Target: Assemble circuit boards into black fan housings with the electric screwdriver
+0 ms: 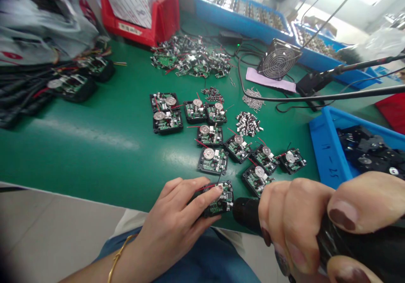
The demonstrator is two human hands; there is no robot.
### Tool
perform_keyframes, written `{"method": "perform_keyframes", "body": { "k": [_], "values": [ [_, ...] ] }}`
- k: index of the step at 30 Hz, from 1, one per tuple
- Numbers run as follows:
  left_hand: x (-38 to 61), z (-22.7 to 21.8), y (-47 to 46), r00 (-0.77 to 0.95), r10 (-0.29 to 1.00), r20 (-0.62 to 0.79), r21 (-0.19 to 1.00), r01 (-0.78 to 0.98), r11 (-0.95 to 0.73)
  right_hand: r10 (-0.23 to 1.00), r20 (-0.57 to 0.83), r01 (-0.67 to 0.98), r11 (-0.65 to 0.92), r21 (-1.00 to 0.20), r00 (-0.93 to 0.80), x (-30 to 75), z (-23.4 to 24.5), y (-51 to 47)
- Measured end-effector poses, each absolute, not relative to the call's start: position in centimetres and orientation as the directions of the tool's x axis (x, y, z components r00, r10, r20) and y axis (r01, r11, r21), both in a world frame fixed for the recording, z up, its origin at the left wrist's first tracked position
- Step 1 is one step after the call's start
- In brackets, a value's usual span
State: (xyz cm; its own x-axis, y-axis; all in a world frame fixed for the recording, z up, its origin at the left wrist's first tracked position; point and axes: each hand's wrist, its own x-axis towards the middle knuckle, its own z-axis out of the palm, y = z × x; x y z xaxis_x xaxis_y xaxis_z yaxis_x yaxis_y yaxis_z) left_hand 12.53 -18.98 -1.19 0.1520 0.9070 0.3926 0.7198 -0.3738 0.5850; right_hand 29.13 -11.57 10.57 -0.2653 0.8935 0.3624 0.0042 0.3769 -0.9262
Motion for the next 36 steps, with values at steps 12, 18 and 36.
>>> {"method": "perform_keyframes", "body": {
  "k": [12,18,36],
  "values": [
    [12.4,-0.9,-18.8,0.151,0.908,0.39,0.584,0.723,-0.37,0.889,0.44,-0.007,0.443,-0.897,-0.131,26.8,11.0,-11.9],
    [12.4,-1.0,-18.8,0.146,0.915,0.376,0.597,0.717,-0.36,0.892,0.374,-0.104,0.36,-0.927,-0.254,27.8,10.5,-12.3],
    [12.6,-0.9,-18.8,0.132,0.916,0.38,0.6,0.718,-0.352,0.936,0.344,-0.153,0.329,-0.932,-0.08,29.1,10.3,-12.2]
  ]
}}
